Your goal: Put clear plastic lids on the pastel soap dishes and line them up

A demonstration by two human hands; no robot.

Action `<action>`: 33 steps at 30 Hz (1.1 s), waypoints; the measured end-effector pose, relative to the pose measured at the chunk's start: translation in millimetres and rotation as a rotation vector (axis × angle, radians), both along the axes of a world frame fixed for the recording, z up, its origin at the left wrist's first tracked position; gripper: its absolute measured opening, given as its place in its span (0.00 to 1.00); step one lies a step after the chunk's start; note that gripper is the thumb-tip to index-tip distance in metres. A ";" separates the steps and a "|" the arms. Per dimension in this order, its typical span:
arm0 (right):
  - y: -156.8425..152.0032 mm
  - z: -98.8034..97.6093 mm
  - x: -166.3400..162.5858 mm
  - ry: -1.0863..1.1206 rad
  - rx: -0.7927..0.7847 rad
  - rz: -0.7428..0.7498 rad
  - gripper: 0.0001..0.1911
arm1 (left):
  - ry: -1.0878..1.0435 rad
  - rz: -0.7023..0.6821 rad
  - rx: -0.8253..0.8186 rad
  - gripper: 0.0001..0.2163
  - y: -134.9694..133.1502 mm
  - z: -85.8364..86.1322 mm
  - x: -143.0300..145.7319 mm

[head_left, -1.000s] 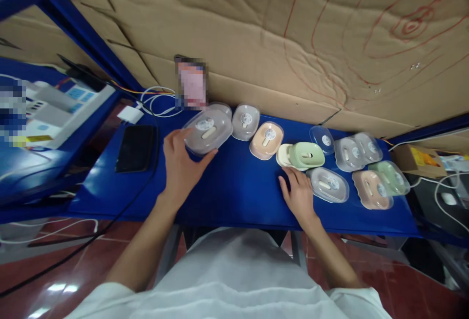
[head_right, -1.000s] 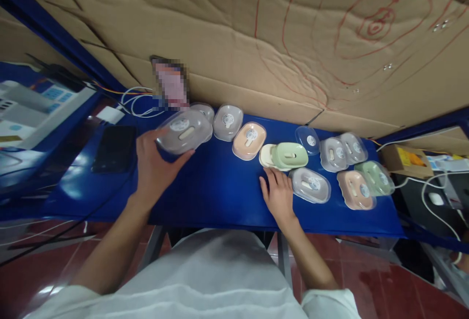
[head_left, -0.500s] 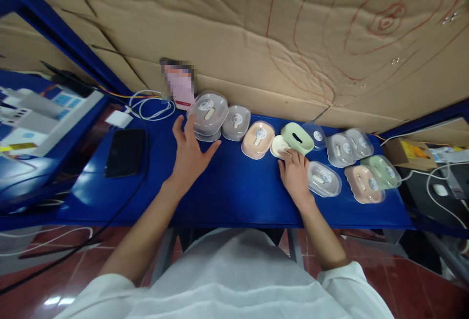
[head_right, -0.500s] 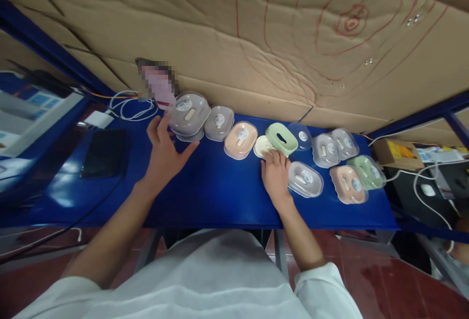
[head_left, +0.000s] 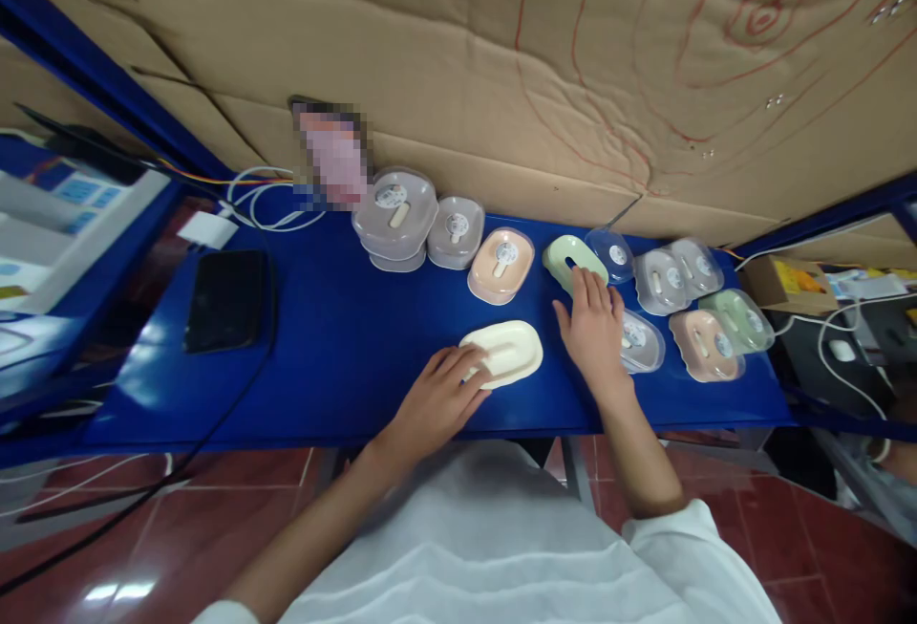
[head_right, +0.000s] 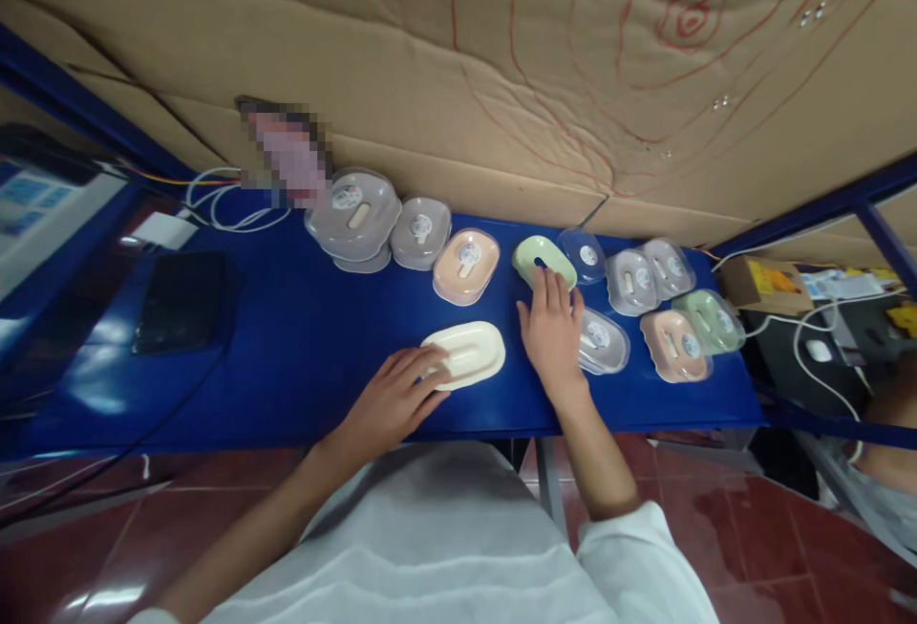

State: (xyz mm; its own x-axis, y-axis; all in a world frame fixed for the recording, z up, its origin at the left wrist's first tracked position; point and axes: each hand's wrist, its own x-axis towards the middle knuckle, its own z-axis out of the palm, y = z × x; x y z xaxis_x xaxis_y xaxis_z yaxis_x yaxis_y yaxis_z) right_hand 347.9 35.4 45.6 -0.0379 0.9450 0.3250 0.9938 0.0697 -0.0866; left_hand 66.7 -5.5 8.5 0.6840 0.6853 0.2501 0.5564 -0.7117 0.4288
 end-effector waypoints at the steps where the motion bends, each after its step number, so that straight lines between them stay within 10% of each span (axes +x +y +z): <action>1: 11.9 -2.5 4.2 -0.031 -0.001 -0.067 0.25 | -0.024 0.022 -0.004 0.08 1.5 -1.0 -6.5; 7: -4.3 0.5 0.4 0.053 0.061 -0.018 0.18 | -0.174 0.183 -0.053 0.12 1.6 -4.2 -48.2; 13: -68.0 -3.9 -49.9 0.130 -0.038 0.439 0.21 | -0.235 0.215 -0.133 0.34 6.3 -10.1 -53.8; 18: -60.7 -18.4 -73.2 0.054 -0.078 0.596 0.22 | -0.142 0.117 -0.006 0.31 9.3 -8.8 -55.2; 26: -53.1 -21.3 -71.4 0.128 -0.079 0.638 0.18 | -0.132 0.137 -0.006 0.20 13.6 -5.4 -62.1; 33: -4.7 -6.8 -53.6 0.207 -0.102 0.392 0.21 | -0.066 0.101 -0.006 0.18 17.9 -2.8 -64.8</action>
State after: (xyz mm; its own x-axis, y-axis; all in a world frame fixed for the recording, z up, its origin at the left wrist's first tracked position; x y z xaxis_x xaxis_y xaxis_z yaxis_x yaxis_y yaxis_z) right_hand 294.4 30.7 38.8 -0.3433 0.8996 0.2699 0.8550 0.4182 -0.3067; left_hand 2.0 12.4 5.7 0.5933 0.7517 0.2879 0.5956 -0.6505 0.4713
